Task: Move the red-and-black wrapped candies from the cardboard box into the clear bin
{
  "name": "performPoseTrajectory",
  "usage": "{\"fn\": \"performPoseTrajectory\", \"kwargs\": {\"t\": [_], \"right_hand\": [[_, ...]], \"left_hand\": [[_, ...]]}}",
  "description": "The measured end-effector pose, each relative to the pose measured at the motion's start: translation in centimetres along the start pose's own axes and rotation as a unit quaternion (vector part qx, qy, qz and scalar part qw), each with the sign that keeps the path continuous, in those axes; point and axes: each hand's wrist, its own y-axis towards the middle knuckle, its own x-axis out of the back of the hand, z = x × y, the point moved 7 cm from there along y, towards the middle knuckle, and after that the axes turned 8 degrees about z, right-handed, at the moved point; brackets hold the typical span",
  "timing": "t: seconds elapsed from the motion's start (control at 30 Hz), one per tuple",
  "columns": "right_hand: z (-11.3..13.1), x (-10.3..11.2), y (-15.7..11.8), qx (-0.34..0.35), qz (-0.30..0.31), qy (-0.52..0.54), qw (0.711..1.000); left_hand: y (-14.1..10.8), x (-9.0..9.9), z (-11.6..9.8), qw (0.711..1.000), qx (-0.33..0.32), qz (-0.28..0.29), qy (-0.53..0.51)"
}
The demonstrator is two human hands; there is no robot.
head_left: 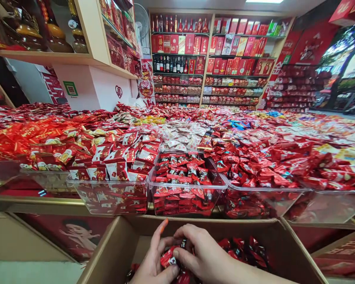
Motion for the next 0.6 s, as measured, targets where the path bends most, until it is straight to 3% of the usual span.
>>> {"fn": "performPoseTrajectory", "kwargs": {"t": [0.13, 0.27, 0.4, 0.5, 0.6], "right_hand": [[-1.7, -1.4, 0.3, -0.046, 0.078, 0.108, 0.990], [-3.3, -2.5, 0.6, -0.090, 0.048, 0.168, 0.980], [-2.3, -3.4, 0.8, -0.110, 0.100, 0.297, 0.943], [0.4, -1.0, 0.6, -0.070, 0.089, 0.301, 0.947], [4.5, 4.8, 1.0, 0.031, 0.013, 0.299, 0.954]], "left_hand": [[-0.1, -0.7, 0.0, 0.999, 0.001, 0.036, -0.001], [-0.3, -0.6, 0.0, 0.999, -0.022, 0.023, -0.003], [-0.4, -1.0, -0.4, 0.998, -0.050, 0.035, -0.018], [-0.6, -0.9, -1.1, 0.995, -0.096, 0.029, -0.028], [-0.4, -0.1, -0.5, 0.998, -0.064, 0.011, 0.023]]}}
